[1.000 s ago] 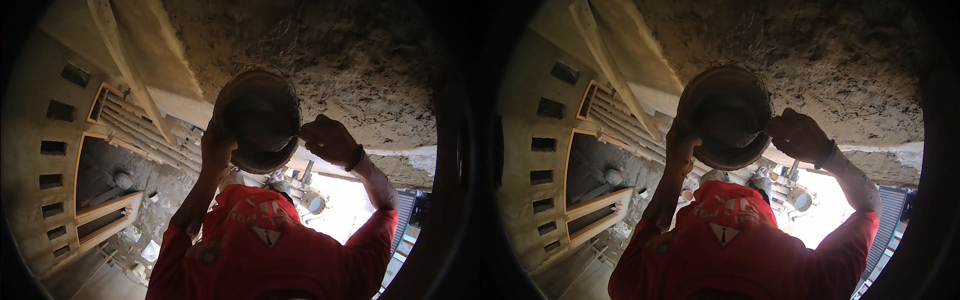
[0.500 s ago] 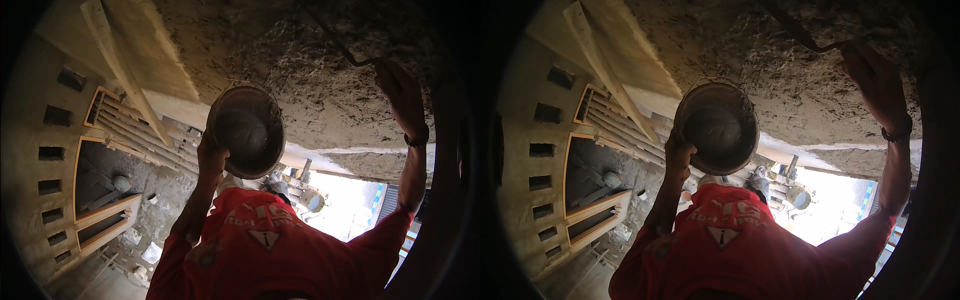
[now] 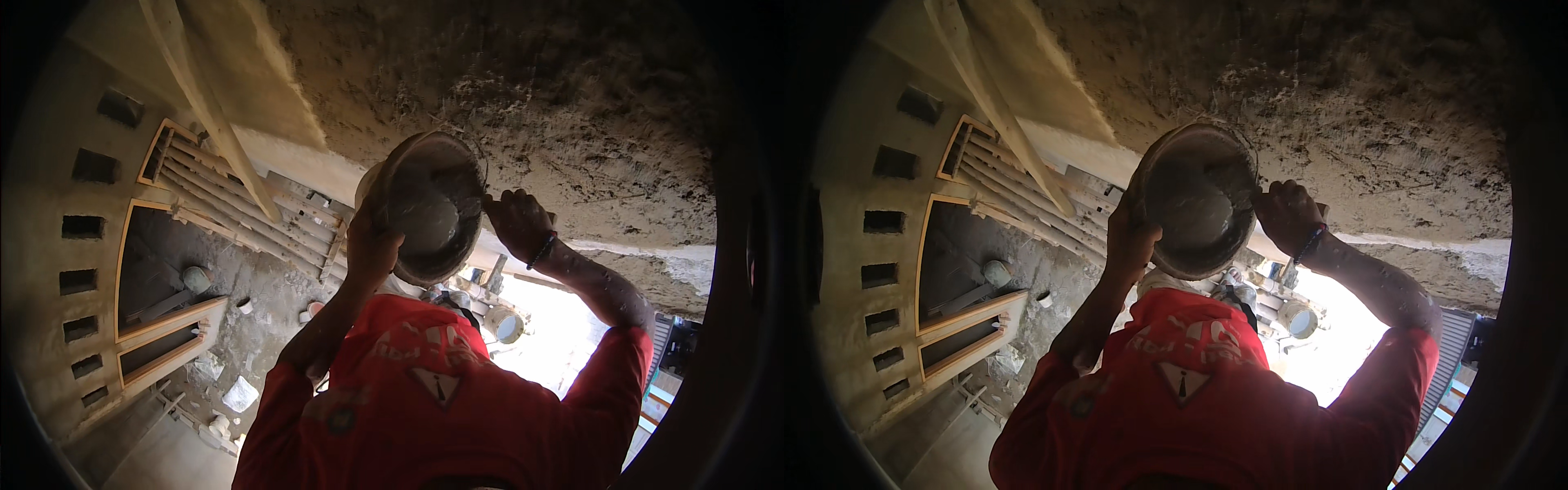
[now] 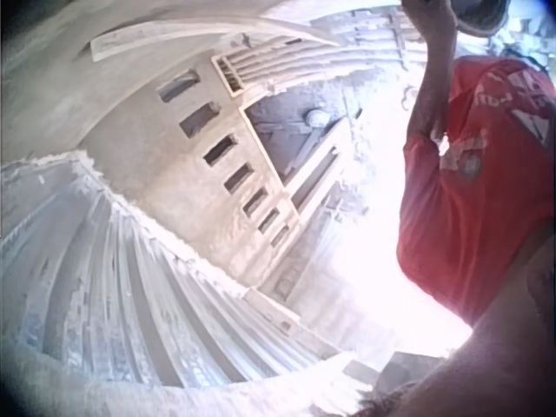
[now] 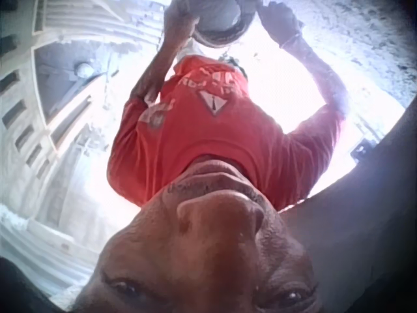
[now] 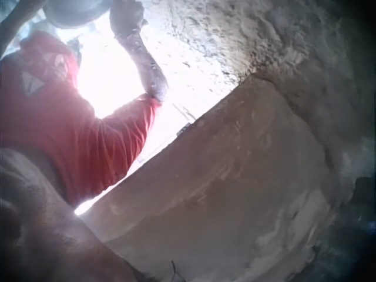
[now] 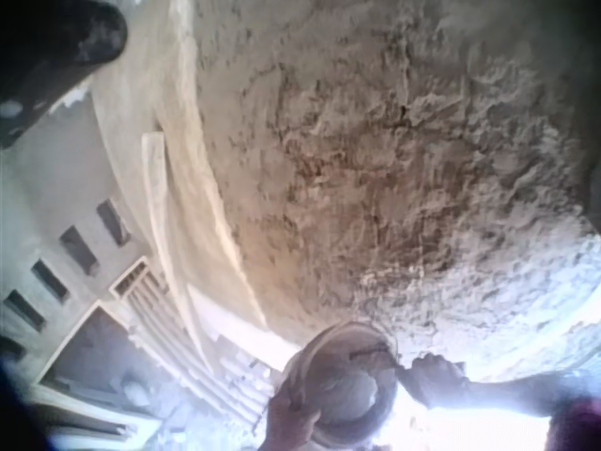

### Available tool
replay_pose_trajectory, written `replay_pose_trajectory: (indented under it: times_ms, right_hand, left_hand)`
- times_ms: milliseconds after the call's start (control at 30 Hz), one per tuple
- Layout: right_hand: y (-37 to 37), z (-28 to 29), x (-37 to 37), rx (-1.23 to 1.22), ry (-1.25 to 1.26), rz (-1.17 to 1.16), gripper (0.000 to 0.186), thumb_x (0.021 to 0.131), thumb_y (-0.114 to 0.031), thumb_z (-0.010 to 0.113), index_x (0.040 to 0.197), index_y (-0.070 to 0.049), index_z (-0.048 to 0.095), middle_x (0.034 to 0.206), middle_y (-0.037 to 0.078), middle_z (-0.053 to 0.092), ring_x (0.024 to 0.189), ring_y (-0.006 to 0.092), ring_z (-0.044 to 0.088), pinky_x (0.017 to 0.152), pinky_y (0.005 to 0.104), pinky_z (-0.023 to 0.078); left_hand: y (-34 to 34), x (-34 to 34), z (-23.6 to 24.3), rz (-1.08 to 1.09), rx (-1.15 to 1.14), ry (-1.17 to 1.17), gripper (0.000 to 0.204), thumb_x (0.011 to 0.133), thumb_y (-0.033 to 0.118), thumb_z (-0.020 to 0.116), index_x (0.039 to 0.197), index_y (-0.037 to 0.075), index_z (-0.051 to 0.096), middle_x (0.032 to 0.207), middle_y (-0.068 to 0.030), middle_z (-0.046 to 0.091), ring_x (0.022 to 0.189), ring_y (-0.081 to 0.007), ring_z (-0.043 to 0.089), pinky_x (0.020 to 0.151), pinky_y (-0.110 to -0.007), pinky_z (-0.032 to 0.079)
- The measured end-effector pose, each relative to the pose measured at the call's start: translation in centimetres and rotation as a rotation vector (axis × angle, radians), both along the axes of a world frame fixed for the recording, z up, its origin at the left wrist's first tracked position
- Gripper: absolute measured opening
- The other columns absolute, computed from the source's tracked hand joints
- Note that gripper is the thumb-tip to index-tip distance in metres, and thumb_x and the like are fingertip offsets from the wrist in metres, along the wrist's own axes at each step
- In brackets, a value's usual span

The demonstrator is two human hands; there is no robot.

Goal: The person applies wet plaster from a bucket onto a wall using a trowel. They scrape plaster from the bucket and spread it across the wall surface several times.

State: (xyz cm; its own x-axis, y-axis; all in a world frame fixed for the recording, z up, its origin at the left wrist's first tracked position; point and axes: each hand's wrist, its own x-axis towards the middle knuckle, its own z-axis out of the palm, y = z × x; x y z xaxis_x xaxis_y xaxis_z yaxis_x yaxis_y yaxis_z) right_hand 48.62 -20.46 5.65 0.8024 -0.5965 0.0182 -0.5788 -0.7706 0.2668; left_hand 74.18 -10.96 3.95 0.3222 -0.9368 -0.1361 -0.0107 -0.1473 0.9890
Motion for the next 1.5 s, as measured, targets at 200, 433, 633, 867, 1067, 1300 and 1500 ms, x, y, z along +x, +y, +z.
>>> replay_pose_trajectory:
  times_ms: [200, 433, 633, 867, 1067, 1300, 1500]
  right_hand:
    - [1.7, -5.0, -0.8, 0.619, -0.076, -0.232, 0.030, 0.088, -0.028, 0.055, 0.112, -0.014, 0.064, 0.097, 0.015, 0.065, 0.082, 0.0339, 0.063, 0.070, 0.0420, 0.054]
    - [0.5, -2.2, -1.1, 0.602, -0.439, 0.140, 0.027, 0.084, -0.021, 0.063, 0.110, -0.013, 0.066, 0.107, 0.011, 0.066, 0.084, 0.0296, 0.067, 0.073, 0.0402, 0.055]
    - [-0.9, 8.2, -0.6, 0.391, -0.354, 0.201, 0.032, 0.079, -0.014, 0.065, 0.110, -0.003, 0.061, 0.100, 0.012, 0.067, 0.080, 0.0274, 0.067, 0.068, 0.0368, 0.056]
    - [-2.0, 18.7, -1.5, 0.672, -0.460, -0.056, 0.030, 0.084, -0.019, 0.065, 0.110, -0.004, 0.061, 0.087, 0.011, 0.068, 0.075, 0.0216, 0.067, 0.071, 0.0341, 0.054]
    - [-6.6, 22.6, -6.6, -0.054, -0.500, -0.417, 0.037, 0.094, -0.028, 0.056, 0.124, -0.006, 0.058, 0.097, 0.011, 0.069, 0.082, 0.0184, 0.068, 0.075, 0.0331, 0.053]
    - [-4.0, 19.8, -5.1, 0.350, -0.589, -0.219, 0.038, 0.086, -0.020, 0.065, 0.121, -0.006, 0.058, 0.098, 0.009, 0.065, 0.083, 0.0163, 0.063, 0.069, 0.0313, 0.052]
    - [0.9, 6.2, -5.1, -0.136, -0.218, 0.095, 0.036, 0.076, -0.010, 0.065, 0.112, -0.007, 0.059, 0.100, 0.010, 0.055, 0.078, 0.0253, 0.057, 0.067, 0.0360, 0.050]
  left_hand:
    - [0.1, -1.0, 0.1, -0.002, 0.057, -0.085, 0.071, 0.061, 0.000, 0.058, 0.131, 0.001, 0.046, 0.101, -0.0188, 0.064, 0.093, -0.0309, 0.063, 0.081, -0.036, 0.048]
    - [-0.2, -0.3, 2.0, 0.025, 0.072, 0.050, 0.073, 0.055, -0.005, 0.051, 0.128, 0.000, 0.050, 0.099, -0.0037, 0.057, 0.088, -0.0143, 0.052, 0.079, -0.025, 0.043]
    - [-0.1, 0.4, 2.6, 0.123, -0.004, 0.254, 0.071, 0.055, -0.007, 0.051, 0.126, -0.003, 0.050, 0.111, -0.0072, 0.058, 0.100, -0.0168, 0.056, 0.086, -0.026, 0.045]
    - [0.7, 1.0, 3.2, 0.153, -0.026, 0.365, 0.071, 0.056, -0.007, 0.050, 0.127, -0.004, 0.048, 0.113, -0.0096, 0.058, 0.102, -0.0189, 0.057, 0.086, -0.027, 0.046]
    - [0.8, 0.7, 2.3, 0.147, 0.039, 0.299, 0.073, 0.055, -0.005, 0.049, 0.128, -0.004, 0.048, 0.115, -0.0098, 0.058, 0.105, -0.0197, 0.055, 0.088, -0.029, 0.045]
    - [1.2, 0.3, 0.8, 0.107, 0.065, 0.215, 0.076, 0.055, -0.005, 0.048, 0.131, -0.002, 0.047, 0.117, -0.0084, 0.057, 0.109, -0.0194, 0.054, 0.092, -0.028, 0.041]
    - [0.8, -2.0, 0.1, 0.005, 0.163, 0.089, 0.075, 0.057, -0.007, 0.048, 0.131, 0.001, 0.048, 0.107, -0.0044, 0.060, 0.092, -0.0140, 0.057, 0.078, -0.026, 0.046]
